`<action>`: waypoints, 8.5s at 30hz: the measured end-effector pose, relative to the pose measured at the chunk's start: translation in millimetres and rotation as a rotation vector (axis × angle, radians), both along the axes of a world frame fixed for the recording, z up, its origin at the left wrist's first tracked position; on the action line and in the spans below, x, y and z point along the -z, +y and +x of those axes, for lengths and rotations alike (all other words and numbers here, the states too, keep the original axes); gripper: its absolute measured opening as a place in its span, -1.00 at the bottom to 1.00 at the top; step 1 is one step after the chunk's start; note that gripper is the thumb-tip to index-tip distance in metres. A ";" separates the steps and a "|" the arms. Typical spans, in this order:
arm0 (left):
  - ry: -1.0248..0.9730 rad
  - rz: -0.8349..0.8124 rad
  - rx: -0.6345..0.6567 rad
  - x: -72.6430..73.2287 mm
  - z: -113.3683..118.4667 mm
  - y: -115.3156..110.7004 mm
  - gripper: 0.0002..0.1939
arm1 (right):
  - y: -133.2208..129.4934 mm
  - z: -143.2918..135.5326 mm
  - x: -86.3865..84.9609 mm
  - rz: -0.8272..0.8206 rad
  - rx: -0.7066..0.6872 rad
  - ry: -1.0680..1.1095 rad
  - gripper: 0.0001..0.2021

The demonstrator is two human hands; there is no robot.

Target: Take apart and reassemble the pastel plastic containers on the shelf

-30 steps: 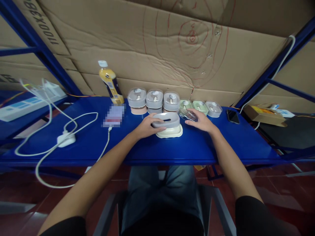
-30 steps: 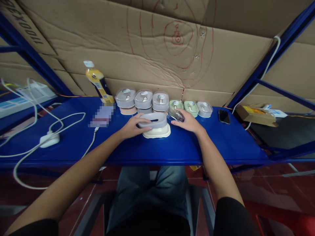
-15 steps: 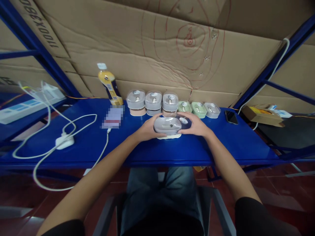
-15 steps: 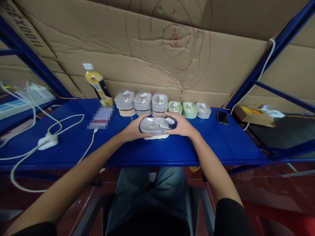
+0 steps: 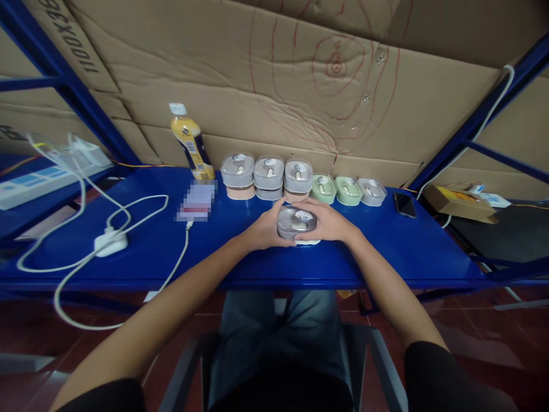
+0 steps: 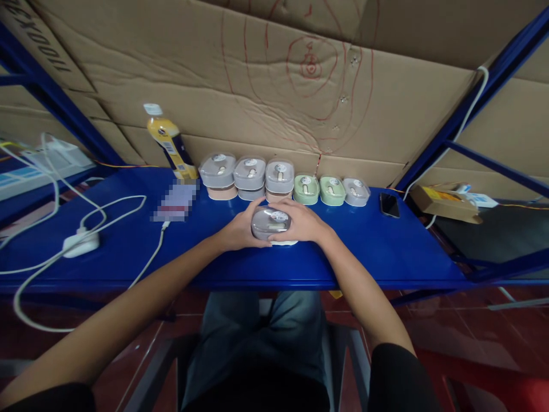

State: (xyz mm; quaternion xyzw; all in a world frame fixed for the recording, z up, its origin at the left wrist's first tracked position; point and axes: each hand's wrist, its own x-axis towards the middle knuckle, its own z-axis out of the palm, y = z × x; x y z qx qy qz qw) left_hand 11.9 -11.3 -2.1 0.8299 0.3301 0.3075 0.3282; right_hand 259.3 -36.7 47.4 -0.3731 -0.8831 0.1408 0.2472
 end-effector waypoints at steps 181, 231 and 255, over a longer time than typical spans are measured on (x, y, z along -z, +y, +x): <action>-0.384 0.043 -0.146 -1.5 -8.7 18.8 0.12 | 14.7 24.1 -24.8 -0.095 0.159 0.252 -0.17; -0.028 0.016 -0.006 -1.2 1.8 3.4 0.16 | 0.4 7.5 12.4 0.048 -0.020 0.120 -0.14; -0.177 0.121 -0.108 2.6 -5.5 9.4 0.06 | 2.4 45.6 6.2 0.071 0.125 0.184 -0.16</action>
